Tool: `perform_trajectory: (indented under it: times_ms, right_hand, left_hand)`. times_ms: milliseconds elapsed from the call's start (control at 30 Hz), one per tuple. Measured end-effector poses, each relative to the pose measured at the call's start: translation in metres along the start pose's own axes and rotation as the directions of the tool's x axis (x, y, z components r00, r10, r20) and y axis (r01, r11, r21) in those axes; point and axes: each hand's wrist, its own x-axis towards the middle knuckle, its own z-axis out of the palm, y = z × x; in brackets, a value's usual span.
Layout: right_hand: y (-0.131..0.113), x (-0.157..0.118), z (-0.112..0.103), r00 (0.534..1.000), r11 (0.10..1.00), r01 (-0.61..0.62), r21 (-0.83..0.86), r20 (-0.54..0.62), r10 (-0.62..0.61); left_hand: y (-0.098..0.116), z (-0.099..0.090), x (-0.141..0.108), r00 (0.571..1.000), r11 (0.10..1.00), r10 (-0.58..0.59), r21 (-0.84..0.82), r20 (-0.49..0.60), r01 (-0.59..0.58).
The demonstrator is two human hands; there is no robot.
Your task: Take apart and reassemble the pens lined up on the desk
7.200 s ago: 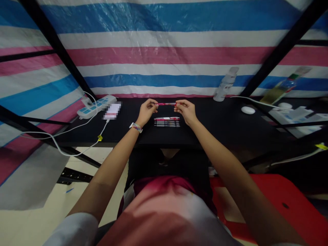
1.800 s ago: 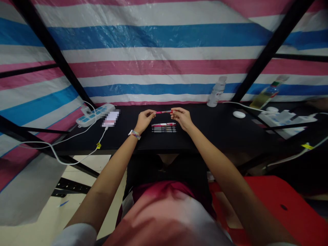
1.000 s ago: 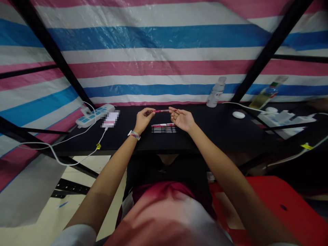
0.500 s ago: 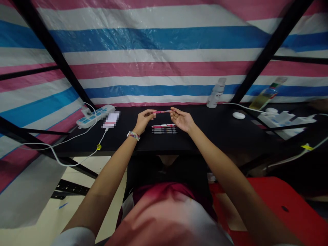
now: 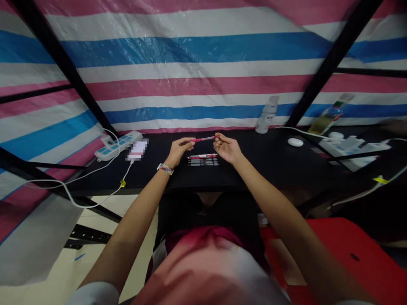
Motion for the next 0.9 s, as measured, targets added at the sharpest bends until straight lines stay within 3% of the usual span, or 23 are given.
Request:
perform_trajectory:
  times_ms: [533,800,900]
  right_hand:
    - [0.0009,-0.0018,0.0012,0.999,1.000,0.025,-0.019,-0.022,-0.025]
    - [0.0006,-0.0011,-0.0020,0.995,0.978,0.099,-0.186,0.010,-0.099]
    - [0.0070,0.0028,-0.0054,0.983,0.911,0.179,-0.373,0.037,-0.178]
  left_hand:
    - [-0.0003,-0.0013,0.0003,1.000,1.000,-0.011,0.001,0.009,0.011]
    - [0.0002,-0.0005,0.0006,1.000,1.000,-0.015,0.006,0.003,0.015]
    - [-0.0012,-0.0021,0.0015,1.000,1.000,0.000,0.027,-0.017,0.000]
